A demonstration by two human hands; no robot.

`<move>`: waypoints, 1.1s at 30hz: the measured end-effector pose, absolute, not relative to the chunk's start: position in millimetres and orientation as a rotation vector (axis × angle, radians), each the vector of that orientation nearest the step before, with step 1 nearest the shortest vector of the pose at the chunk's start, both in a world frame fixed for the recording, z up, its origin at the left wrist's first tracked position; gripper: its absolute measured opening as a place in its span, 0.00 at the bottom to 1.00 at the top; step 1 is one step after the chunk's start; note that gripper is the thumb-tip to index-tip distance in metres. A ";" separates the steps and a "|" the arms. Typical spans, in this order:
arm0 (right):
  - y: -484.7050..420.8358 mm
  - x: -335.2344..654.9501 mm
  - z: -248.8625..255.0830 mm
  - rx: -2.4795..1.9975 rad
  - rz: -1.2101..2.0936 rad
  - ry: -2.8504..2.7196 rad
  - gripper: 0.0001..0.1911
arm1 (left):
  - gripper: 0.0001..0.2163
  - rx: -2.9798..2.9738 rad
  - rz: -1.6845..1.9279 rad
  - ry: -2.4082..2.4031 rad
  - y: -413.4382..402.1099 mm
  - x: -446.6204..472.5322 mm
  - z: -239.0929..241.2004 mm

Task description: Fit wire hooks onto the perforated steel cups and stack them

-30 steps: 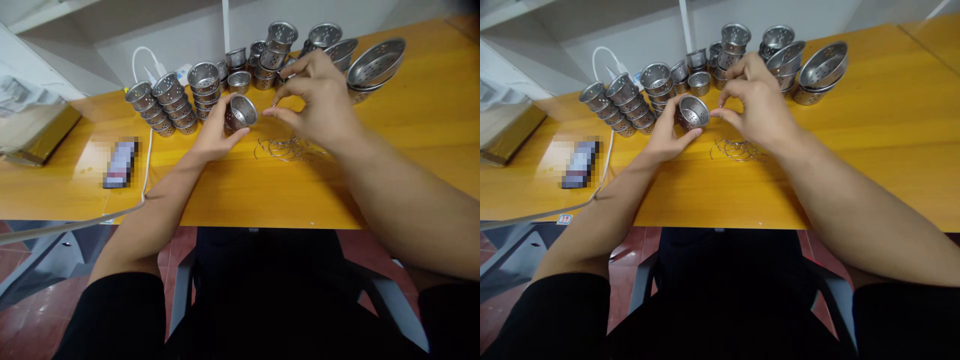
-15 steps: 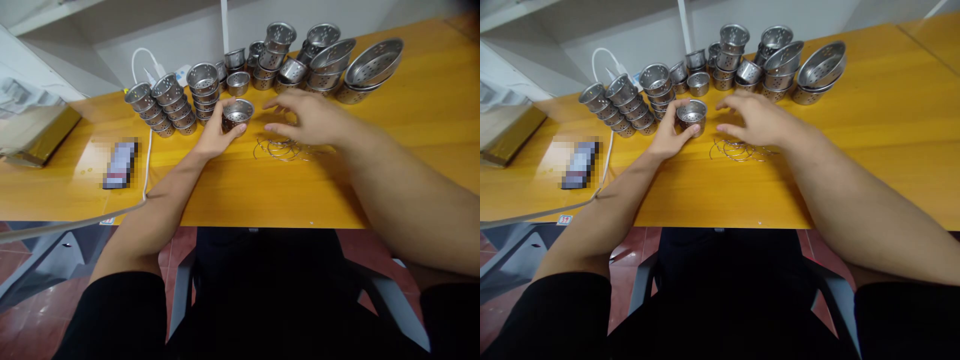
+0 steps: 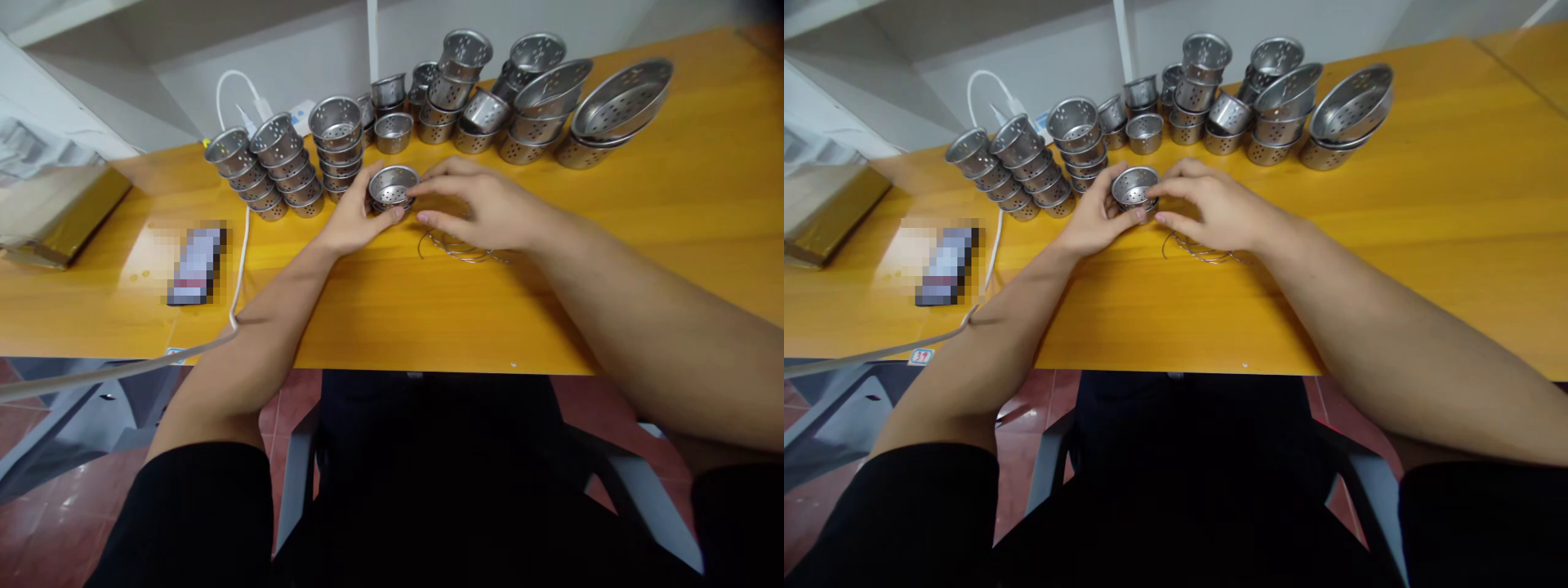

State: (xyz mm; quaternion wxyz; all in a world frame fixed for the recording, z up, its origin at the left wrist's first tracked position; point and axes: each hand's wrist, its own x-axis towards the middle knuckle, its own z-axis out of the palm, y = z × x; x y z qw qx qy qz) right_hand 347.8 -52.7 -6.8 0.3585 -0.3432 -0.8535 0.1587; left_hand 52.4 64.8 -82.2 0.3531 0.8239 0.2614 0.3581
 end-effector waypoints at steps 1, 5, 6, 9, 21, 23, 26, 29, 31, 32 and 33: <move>-53.5 347.6 -5.7 -0.883 0.415 -2.199 0.25 | 0.60 2.117 0.917 0.674 64.4 52.2 -81.9; -54.8 347.0 -4.7 -0.885 0.444 -2.183 0.24 | 0.59 2.120 0.912 0.665 67.3 51.4 -83.0; -54.6 346.6 -5.5 -0.902 0.447 -2.185 0.24 | 0.60 2.120 0.917 0.652 69.0 51.3 -84.2; -53.2 344.1 -8.5 -0.958 0.438 -2.199 0.24 | 0.60 2.109 0.915 0.610 73.9 51.1 -88.9; -55.2 337.1 -4.7 -1.006 0.368 -2.241 0.24 | 0.58 2.167 0.918 0.615 85.5 48.7 -104.2; -56.1 337.0 -4.7 -1.001 0.367 -2.249 0.24 | 0.59 2.187 0.923 0.628 85.8 48.7 -105.3; -58.7 337.1 -2.7 -1.008 0.349 -2.273 0.25 | 0.59 2.222 0.901 0.641 81.3 49.4 -103.7; -62.1 339.6 2.9 -1.041 0.314 -2.275 0.27 | 0.62 2.250 0.865 0.696 72.8 49.7 -100.2; -61.9 343.2 7.7 -1.099 0.274 -2.213 0.29 | 0.66 2.246 0.854 0.731 67.9 49.0 -98.8; -60.0 345.4 9.9 -1.135 0.254 -2.169 0.30 | 0.67 2.243 0.852 0.736 66.0 48.4 -98.5; -56.5 347.6 11.5 -1.168 0.240 -2.128 0.31 | 0.67 2.247 0.857 0.731 64.5 47.9 -98.2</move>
